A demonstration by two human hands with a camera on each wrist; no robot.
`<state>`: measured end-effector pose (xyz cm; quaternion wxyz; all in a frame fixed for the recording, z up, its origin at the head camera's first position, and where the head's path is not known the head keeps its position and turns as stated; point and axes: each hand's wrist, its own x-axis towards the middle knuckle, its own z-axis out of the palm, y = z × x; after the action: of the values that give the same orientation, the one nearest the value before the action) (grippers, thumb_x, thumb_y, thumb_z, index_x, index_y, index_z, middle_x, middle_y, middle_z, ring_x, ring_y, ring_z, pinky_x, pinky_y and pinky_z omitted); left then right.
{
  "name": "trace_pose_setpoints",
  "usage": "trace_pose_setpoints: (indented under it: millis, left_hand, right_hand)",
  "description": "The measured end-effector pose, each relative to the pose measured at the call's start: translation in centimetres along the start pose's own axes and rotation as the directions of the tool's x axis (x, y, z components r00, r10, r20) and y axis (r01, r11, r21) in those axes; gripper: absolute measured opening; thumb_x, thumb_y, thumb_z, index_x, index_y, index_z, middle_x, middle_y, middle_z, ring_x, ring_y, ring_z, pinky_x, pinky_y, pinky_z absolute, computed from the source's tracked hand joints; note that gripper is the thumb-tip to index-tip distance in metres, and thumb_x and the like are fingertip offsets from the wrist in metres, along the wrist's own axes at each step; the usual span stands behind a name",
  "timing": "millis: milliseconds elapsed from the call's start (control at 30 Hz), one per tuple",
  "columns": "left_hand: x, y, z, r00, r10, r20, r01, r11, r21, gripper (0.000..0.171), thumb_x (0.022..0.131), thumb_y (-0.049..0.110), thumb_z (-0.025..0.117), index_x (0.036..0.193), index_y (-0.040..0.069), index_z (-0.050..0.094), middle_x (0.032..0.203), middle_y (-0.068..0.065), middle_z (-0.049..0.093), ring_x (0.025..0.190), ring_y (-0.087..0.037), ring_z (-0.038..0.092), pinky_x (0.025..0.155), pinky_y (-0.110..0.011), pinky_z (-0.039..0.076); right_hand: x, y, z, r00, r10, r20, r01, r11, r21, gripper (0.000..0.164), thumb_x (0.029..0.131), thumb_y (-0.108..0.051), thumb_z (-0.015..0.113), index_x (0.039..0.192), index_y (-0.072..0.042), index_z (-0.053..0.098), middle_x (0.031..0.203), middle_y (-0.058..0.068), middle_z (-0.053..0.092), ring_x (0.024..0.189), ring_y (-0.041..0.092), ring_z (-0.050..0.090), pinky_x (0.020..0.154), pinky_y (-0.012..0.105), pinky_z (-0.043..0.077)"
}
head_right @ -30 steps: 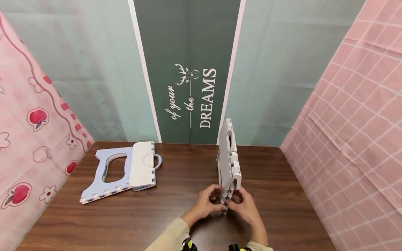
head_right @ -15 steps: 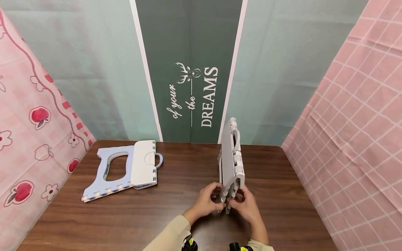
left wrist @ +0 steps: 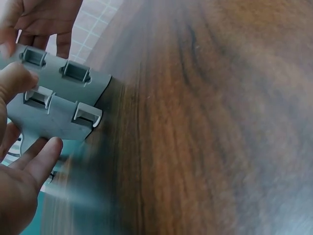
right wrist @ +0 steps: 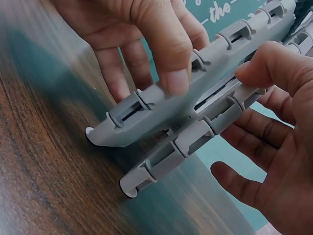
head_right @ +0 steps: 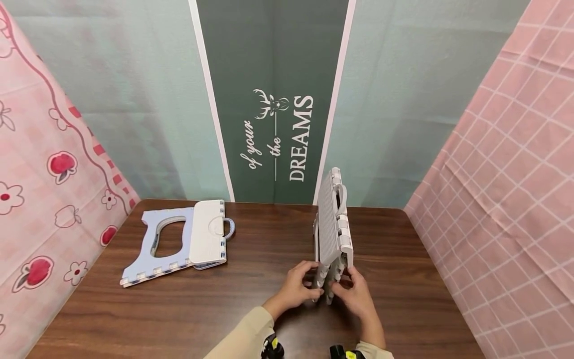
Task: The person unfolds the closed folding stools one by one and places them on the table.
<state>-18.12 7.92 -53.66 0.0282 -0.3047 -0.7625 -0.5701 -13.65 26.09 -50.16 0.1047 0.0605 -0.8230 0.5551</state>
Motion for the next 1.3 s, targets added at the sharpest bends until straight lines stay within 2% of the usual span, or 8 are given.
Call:
trace_pose_setpoints:
  millis: [167,333,500,700,833,1067,1300]
  left_hand:
    - [0.1,0.1,-0.3,1.0,-0.022,0.01,0.022,1.0,-0.006,0.055,0.067,0.004,0.077,0.118,0.005,0.057,0.108,-0.005,0.057,0.095,-0.022,0.058,0.066,-0.021,0.051]
    - [0.1,0.3,-0.3,0.999,-0.042,0.022,0.042,0.999,-0.02,0.055,0.068,0.005,0.078,0.118,0.006,0.056,0.108,-0.007,0.057,0.096,-0.023,0.057,0.068,-0.022,0.051]
    - [0.0,0.2,-0.2,0.998,-0.065,0.024,0.066,0.997,-0.038,0.055,0.068,0.004,0.079,0.118,0.007,0.057,0.109,-0.004,0.056,0.097,-0.02,0.056,0.069,-0.021,0.051]
    - [0.1,0.0,-0.2,0.998,-0.06,0.026,0.061,0.998,-0.031,0.055,0.067,0.004,0.079,0.118,0.007,0.057,0.108,-0.003,0.056,0.097,-0.018,0.057,0.068,-0.021,0.05]
    - [0.2,0.2,-0.3,0.998,-0.061,0.029,0.062,0.997,-0.04,0.055,0.067,0.004,0.079,0.118,0.007,0.057,0.109,-0.005,0.056,0.096,-0.02,0.058,0.068,-0.022,0.051]
    - [0.4,0.2,-0.3,0.998,-0.06,0.035,0.062,0.997,-0.055,0.055,0.068,0.004,0.079,0.118,0.007,0.057,0.112,-0.007,0.055,0.099,-0.023,0.057,0.069,-0.023,0.051]
    - [0.5,0.1,-0.4,0.998,-0.058,0.035,0.06,0.996,-0.066,0.055,0.068,0.003,0.078,0.118,0.006,0.056,0.113,-0.008,0.055,0.101,-0.025,0.056,0.069,-0.024,0.051]
  right_hand:
    - [0.0,0.2,-0.5,1.0,0.018,-0.005,-0.018,1.0,0.006,0.04,0.076,0.007,0.067,0.113,0.008,0.053,0.101,0.01,0.057,0.089,0.009,0.056,0.069,0.027,0.05]
    - [-0.2,0.5,-1.0,0.999,0.014,-0.03,-0.015,0.999,-0.03,0.045,0.076,0.007,0.066,0.118,0.009,0.051,0.102,0.014,0.057,0.088,0.011,0.057,0.07,0.026,0.049]
    - [-0.4,0.7,-1.2,0.998,-0.01,-0.062,0.008,0.999,-0.041,0.045,0.075,0.008,0.066,0.118,0.008,0.051,0.101,0.006,0.058,0.089,0.006,0.055,0.071,0.023,0.048]
    - [-0.4,1.3,-1.3,0.991,-0.057,-0.12,0.049,0.996,-0.069,0.041,0.072,0.012,0.065,0.112,0.008,0.053,0.095,-0.005,0.058,0.088,0.002,0.053,0.072,0.016,0.045]
    - [-0.4,1.6,-1.4,0.988,-0.067,-0.142,0.059,0.997,-0.055,0.041,0.071,0.014,0.065,0.11,0.009,0.053,0.094,-0.009,0.058,0.087,0.001,0.053,0.072,0.016,0.045]
    - [-0.3,1.7,-1.6,0.984,-0.092,-0.152,0.088,0.996,-0.032,0.04,0.071,0.015,0.064,0.109,0.009,0.053,0.094,-0.011,0.058,0.086,0.001,0.053,0.07,0.017,0.046]
    - [-0.2,1.7,-1.8,0.986,-0.075,-0.152,0.077,0.997,0.008,0.039,0.072,0.014,0.063,0.107,-0.002,0.057,0.092,-0.01,0.059,0.083,0.004,0.055,0.067,0.019,0.047]
